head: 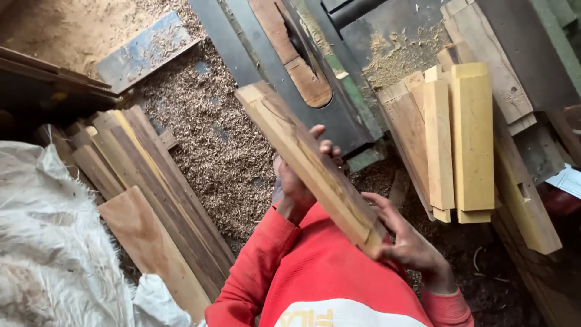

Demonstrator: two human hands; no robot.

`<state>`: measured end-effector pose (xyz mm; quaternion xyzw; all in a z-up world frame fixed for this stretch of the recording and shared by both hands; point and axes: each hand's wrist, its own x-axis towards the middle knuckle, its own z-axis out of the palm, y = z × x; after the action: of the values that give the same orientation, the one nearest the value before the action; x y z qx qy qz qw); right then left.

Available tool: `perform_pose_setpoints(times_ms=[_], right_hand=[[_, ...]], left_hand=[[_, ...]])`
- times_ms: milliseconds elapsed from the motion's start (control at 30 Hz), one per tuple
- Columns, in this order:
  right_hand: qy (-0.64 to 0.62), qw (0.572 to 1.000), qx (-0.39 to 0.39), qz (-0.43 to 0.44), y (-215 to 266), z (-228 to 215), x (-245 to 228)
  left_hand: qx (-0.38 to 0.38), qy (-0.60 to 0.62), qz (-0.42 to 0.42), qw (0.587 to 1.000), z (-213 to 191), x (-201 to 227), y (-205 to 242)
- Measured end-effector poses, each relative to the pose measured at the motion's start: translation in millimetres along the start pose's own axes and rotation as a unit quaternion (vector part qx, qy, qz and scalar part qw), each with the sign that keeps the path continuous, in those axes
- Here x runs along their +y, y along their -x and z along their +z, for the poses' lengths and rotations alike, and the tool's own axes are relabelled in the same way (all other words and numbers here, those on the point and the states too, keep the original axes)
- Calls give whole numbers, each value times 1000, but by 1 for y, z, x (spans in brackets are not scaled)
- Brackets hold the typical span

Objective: The person inspects several wooden pieces before using a wrench to adjust the guide rail on a table saw. After securing the rail in a new position, they prepare to cut the wood.

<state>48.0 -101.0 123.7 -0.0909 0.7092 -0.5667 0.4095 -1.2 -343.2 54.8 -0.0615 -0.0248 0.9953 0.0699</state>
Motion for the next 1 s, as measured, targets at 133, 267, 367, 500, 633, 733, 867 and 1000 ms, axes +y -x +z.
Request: perform_pose_setpoints(times_ms=[133,267,367,500,633,733,867,1000], right_hand=[[-94,994,2,-46,1,5,3],[76,978,187,-60,16,11,-19],[381,870,232,-209,5,8,-21],[429,883,171,-78,9,-5,-13],[418,877,200,-126,9,2,-17],[459,846,235,-134,10,2,-12],[318,891,315,-77,17,-4,6],[-23,961,262,-80,21,-23,18]], left_hand=[[36,-33,-88,995,7,0,-9],[233,-120,-10,965,-9,2,-17],[340,-227,-68,910,-14,6,-6],[308,-361,-99,875,-91,9,2],[240,-364,-102,894,-85,3,-7],[214,-342,-103,909,-71,3,-13],[244,-393,-97,881,-69,4,-11],[218,-400,-134,880,-55,13,-10]])
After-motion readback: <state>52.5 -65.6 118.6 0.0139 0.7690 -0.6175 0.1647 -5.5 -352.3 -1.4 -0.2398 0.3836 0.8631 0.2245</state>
